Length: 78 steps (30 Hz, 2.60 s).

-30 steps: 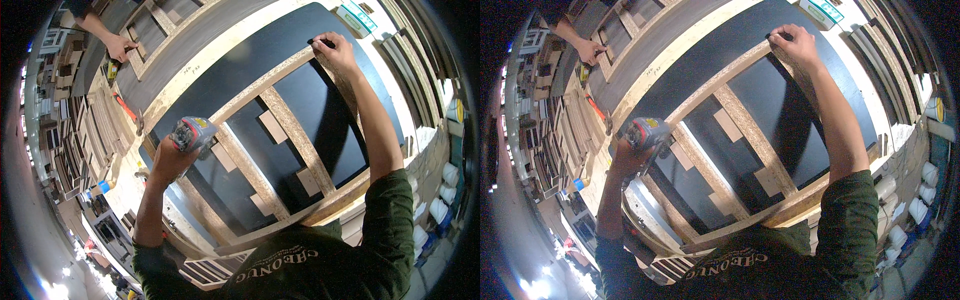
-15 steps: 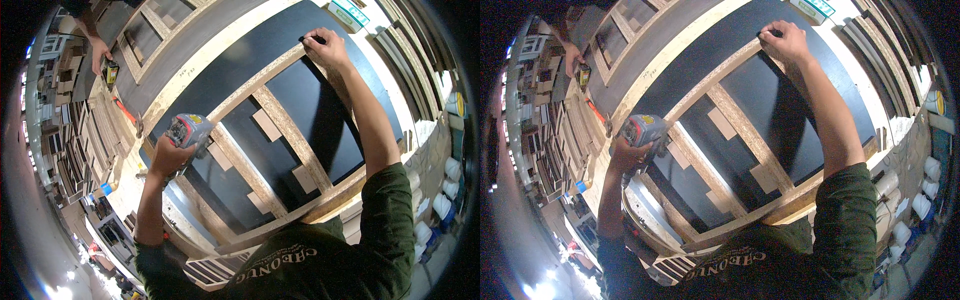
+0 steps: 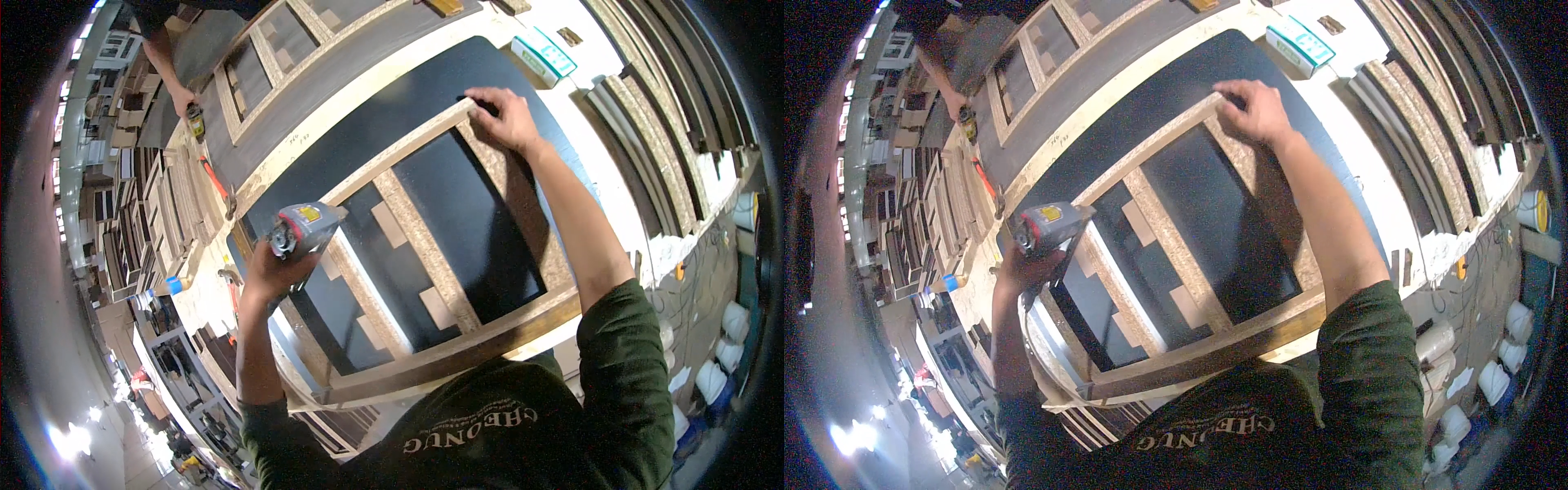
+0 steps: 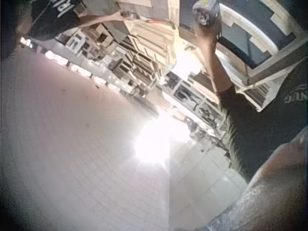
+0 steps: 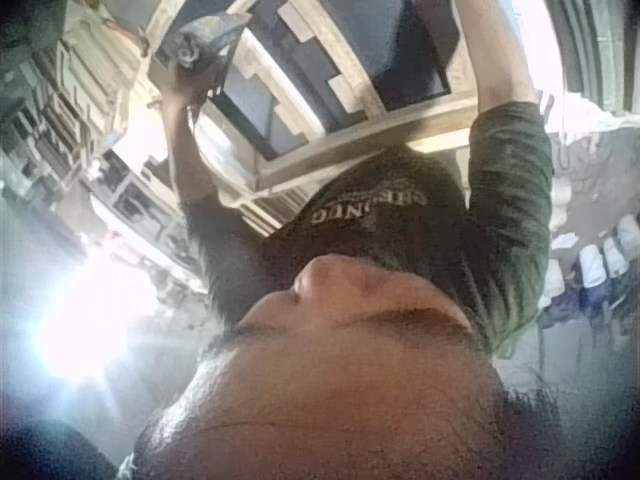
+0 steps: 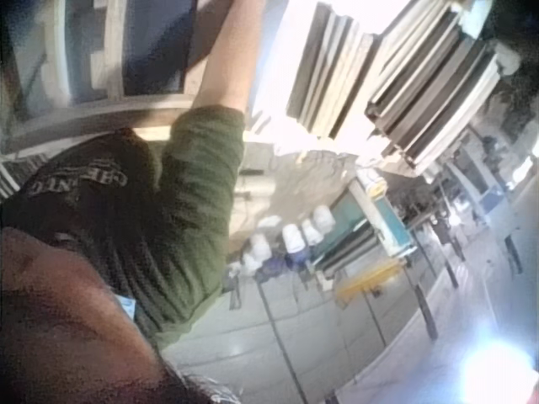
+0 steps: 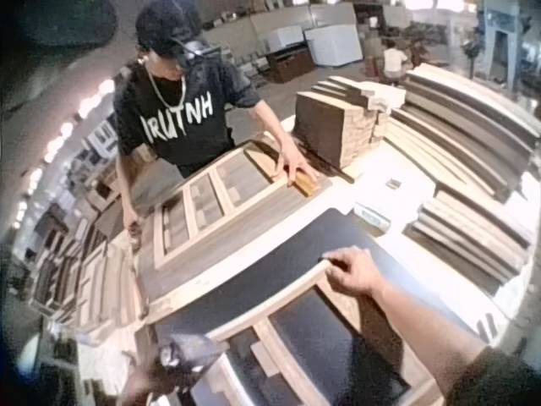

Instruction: Assembling wooden frames using glue and a pneumatic stapler on a workshop bench.

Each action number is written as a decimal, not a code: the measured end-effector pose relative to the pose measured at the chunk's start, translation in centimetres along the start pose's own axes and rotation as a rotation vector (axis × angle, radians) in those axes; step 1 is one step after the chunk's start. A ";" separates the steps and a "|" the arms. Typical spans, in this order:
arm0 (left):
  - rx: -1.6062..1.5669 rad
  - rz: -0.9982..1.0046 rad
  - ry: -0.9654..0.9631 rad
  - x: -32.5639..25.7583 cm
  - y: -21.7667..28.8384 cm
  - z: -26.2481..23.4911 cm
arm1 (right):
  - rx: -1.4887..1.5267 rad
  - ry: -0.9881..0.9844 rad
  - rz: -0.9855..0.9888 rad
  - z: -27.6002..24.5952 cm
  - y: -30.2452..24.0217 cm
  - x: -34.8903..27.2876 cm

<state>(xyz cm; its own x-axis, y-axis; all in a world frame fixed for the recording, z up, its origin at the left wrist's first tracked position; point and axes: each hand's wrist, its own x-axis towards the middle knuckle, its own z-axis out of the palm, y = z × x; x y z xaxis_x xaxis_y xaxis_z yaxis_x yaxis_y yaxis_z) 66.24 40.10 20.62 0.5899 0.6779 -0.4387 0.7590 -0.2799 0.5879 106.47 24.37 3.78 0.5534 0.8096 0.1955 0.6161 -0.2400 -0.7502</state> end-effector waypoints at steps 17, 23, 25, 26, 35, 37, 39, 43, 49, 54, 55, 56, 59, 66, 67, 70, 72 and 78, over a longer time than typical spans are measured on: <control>0.009 -0.036 -0.034 7.6 1.8 2.8 | -0.206 -0.026 -0.100 -0.4 -0.1 -0.5; 0.021 -0.041 -0.062 8.5 0.7 2.9 | -0.214 -0.024 -0.096 -0.2 -0.4 -0.5; -0.018 -0.039 -0.072 8.4 1.2 2.9 | -0.216 -0.018 -0.095 -0.1 -0.4 -0.5; 0.024 -0.057 -0.075 8.2 2.6 2.9 | -0.220 -0.014 -0.094 -0.2 -0.2 -0.6; 0.096 -0.059 -0.082 8.1 2.6 2.4 | -0.199 0.001 -0.098 -0.1 -0.4 -0.4; 0.087 -0.082 -0.090 8.2 3.7 2.7 | -0.211 -0.002 -0.095 0.0 -0.1 -0.5; 0.135 -0.031 -0.029 7.7 6.0 3.1 | -0.223 -0.009 -0.082 0.0 0.1 -0.8; 0.095 -0.009 -0.048 7.8 5.5 2.9 | -0.211 -0.005 -0.087 -0.1 -0.5 -0.6; 0.215 0.004 -0.059 8.5 5.6 3.4 | -0.192 -0.007 -0.078 -0.1 -0.5 -0.7; 0.252 0.060 -0.050 8.5 6.6 3.5 | -0.191 -0.006 -0.077 -0.3 -0.3 -0.8; 0.255 0.058 -0.047 8.6 6.2 3.5 | -0.189 -0.006 -0.081 -0.3 -0.4 -0.7; 0.281 0.125 -0.049 8.8 5.5 3.7 | -0.187 -0.006 -0.085 -0.2 -0.5 -0.6; 0.358 0.175 -0.081 9.0 6.4 3.5 | -0.204 -0.006 -0.085 -0.1 -0.6 -0.6; 0.385 0.122 -0.068 8.4 10.5 3.8 | -0.184 0.016 -0.087 -0.2 -0.2 -0.6; 0.389 0.135 -0.069 8.4 11.2 3.9 | -0.121 0.022 -0.091 0.0 -0.5 -0.6; 0.187 -0.010 -0.055 9.4 14.0 4.9 | -0.106 -0.013 -0.132 -0.6 -0.2 -0.7; 0.242 0.014 -0.074 10.6 16.3 6.5 | -0.133 -0.192 -0.172 -1.7 1.1 -0.6; 0.348 0.118 -0.096 13.3 18.8 8.7 | -0.131 -0.482 -0.119 -3.9 0.5 0.7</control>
<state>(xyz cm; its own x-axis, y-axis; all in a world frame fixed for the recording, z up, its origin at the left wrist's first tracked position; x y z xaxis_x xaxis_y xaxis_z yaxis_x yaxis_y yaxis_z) 90.74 37.91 19.98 0.6892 0.5649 -0.4537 0.7230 -0.5773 0.3795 109.35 22.74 5.98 0.1724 0.9831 -0.0620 0.7415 -0.1710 -0.6488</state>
